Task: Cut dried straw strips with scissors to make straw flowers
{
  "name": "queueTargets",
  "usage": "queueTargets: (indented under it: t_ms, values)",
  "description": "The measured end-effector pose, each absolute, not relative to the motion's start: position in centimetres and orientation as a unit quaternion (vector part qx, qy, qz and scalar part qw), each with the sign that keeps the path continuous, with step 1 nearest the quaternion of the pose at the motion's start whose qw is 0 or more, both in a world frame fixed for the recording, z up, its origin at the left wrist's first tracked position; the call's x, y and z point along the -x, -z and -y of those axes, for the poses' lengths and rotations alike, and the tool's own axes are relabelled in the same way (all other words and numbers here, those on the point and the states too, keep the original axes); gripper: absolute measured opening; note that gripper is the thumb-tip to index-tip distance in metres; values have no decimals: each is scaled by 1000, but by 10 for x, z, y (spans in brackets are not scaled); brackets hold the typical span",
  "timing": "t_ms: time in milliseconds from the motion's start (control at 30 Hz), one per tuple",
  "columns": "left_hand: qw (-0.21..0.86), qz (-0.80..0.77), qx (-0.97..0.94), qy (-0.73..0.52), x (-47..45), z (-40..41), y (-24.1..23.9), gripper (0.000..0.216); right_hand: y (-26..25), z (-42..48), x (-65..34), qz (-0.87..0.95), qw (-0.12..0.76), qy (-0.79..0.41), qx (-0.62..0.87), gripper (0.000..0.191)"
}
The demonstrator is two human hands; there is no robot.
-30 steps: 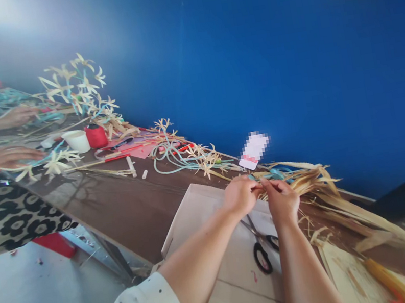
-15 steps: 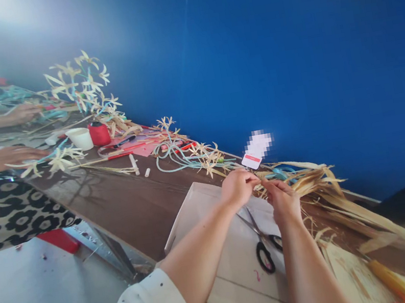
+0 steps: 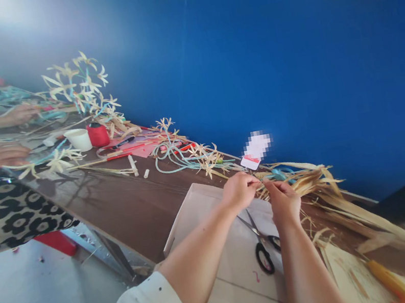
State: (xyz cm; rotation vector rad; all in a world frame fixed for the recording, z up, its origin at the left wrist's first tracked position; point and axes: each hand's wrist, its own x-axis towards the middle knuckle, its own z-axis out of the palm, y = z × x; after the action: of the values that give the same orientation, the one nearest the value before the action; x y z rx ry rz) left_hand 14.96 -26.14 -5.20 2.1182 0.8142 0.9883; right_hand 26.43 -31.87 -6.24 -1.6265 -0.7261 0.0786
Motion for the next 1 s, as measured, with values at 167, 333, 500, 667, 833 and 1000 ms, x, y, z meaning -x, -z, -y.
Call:
queueTargets:
  t_ms: [167,333,500,667,833,1000]
  values:
    - [340,-333,-800,-365,-150,263,54,25,61,319,-264,326,620,1,713,32]
    - [361,-359,-785,-353,-153,260,60,38,63,319,-267,327,607,23,724,35]
    - [377,-354,-792,-325,-154,259,61,33,62,319,-266,330,602,22,727,36]
    - [396,-359,-779,-328,-153,258,59,24,61,320,-264,336,608,20,719,34]
    - [404,-351,-784,-316,-152,259,55,31,59,320,-260,336,614,8,714,34]
    - [401,-354,-785,-312,-151,261,53,36,58,320,-257,333,613,-3,717,36]
